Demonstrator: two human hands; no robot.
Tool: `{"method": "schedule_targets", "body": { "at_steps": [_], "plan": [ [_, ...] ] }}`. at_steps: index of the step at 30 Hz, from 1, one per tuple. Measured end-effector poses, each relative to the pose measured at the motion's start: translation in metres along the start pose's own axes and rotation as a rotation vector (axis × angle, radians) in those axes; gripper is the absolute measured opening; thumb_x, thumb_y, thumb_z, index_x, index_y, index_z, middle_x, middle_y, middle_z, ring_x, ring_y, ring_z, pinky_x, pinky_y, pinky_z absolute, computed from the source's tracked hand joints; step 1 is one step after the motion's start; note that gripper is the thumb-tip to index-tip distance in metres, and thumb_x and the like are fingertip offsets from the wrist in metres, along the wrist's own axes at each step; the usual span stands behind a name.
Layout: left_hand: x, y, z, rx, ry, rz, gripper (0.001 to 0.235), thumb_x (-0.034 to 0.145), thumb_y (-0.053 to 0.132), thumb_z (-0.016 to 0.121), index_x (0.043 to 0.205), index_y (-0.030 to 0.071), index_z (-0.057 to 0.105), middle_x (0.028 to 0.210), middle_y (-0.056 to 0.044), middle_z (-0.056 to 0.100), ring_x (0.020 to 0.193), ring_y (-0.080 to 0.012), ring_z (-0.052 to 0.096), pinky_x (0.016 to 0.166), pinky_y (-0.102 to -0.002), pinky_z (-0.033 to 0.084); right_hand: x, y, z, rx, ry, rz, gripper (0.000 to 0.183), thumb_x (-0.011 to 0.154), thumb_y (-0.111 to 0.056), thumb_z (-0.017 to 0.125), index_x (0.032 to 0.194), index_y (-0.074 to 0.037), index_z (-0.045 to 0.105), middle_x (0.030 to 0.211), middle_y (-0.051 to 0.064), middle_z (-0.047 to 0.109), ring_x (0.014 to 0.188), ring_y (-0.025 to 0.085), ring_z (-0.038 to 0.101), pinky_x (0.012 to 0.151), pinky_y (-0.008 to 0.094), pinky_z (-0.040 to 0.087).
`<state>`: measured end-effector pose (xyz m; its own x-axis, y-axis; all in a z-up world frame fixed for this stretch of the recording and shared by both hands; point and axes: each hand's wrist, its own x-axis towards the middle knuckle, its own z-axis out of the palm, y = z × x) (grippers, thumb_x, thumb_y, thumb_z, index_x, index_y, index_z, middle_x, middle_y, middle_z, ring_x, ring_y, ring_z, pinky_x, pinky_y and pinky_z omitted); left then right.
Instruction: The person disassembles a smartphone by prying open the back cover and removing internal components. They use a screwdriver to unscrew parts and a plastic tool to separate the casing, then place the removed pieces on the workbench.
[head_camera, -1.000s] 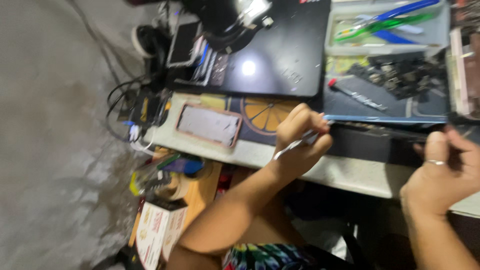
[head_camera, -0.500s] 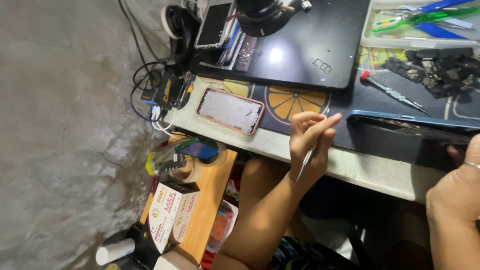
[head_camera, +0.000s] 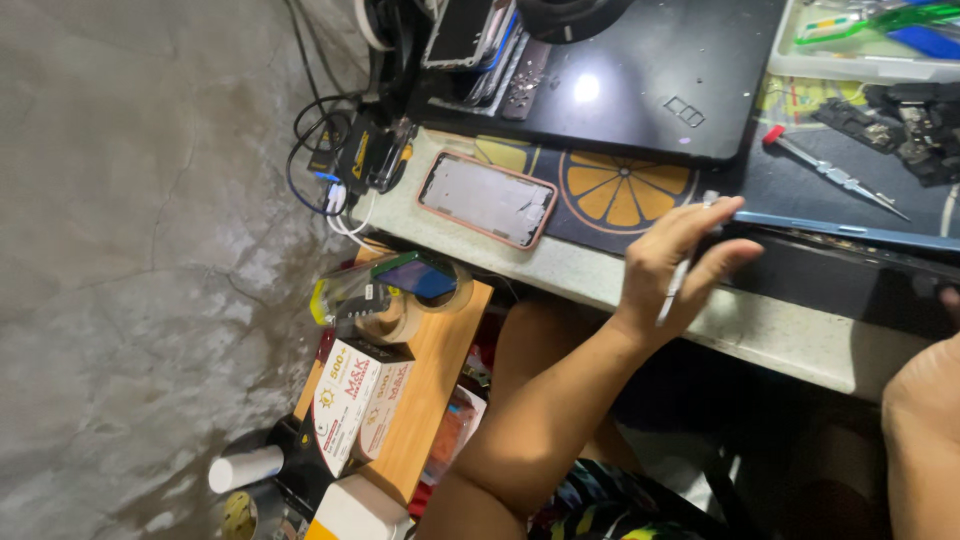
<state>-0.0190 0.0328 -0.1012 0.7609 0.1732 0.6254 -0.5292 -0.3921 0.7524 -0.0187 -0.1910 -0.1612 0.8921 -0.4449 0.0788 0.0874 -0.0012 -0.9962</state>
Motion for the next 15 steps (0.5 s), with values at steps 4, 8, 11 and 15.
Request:
{"method": "schedule_targets", "body": {
  "at_steps": [4, 8, 11, 15],
  "plan": [
    [0.0, -0.001, 0.0, 0.048, -0.09, -0.095, 0.036, 0.095, 0.028, 0.078, 0.12, 0.004, 0.068, 0.104, -0.011, 0.073, 0.091, -0.0188, 0.073, 0.082, -0.027, 0.059, -0.001, -0.004, 0.005, -0.001, -0.029, -0.015, 0.029, 0.119, -0.032, 0.051, 0.13, -0.007, 0.058, 0.125, 0.001, 0.063, 0.118, 0.014, 0.063, 0.108, 0.035, 0.052],
    [-0.001, -0.012, -0.001, 0.015, -0.143, -0.144, 0.031, 0.095, 0.022, 0.079, 0.118, 0.004, 0.07, 0.097, -0.008, 0.073, 0.078, -0.0132, 0.071, 0.072, -0.023, 0.058, -0.003, -0.012, 0.005, -0.005, -0.053, -0.052, 0.03, 0.119, -0.033, 0.05, 0.131, -0.006, 0.057, 0.126, 0.002, 0.063, 0.12, 0.016, 0.063, 0.11, 0.036, 0.051],
    [-0.003, -0.016, -0.003, -0.135, -0.125, -0.188, 0.027, 0.098, 0.018, 0.078, 0.118, 0.004, 0.069, 0.096, -0.006, 0.074, 0.079, -0.0091, 0.071, 0.073, -0.021, 0.058, -0.01, -0.024, 0.015, -0.008, -0.119, -0.084, 0.031, 0.12, -0.033, 0.05, 0.132, -0.006, 0.057, 0.127, 0.003, 0.063, 0.121, 0.017, 0.064, 0.111, 0.038, 0.051],
    [-0.008, -0.014, -0.004, -0.122, -0.056, -0.201, 0.026, 0.095, 0.01, 0.081, 0.116, 0.001, 0.071, 0.09, -0.008, 0.071, 0.075, -0.0112, 0.066, 0.071, -0.022, 0.055, -0.02, -0.049, 0.02, -0.025, -0.265, -0.149, 0.032, 0.12, -0.034, 0.049, 0.133, -0.005, 0.056, 0.128, 0.004, 0.062, 0.122, 0.018, 0.064, 0.112, 0.039, 0.051]
  ]
}}
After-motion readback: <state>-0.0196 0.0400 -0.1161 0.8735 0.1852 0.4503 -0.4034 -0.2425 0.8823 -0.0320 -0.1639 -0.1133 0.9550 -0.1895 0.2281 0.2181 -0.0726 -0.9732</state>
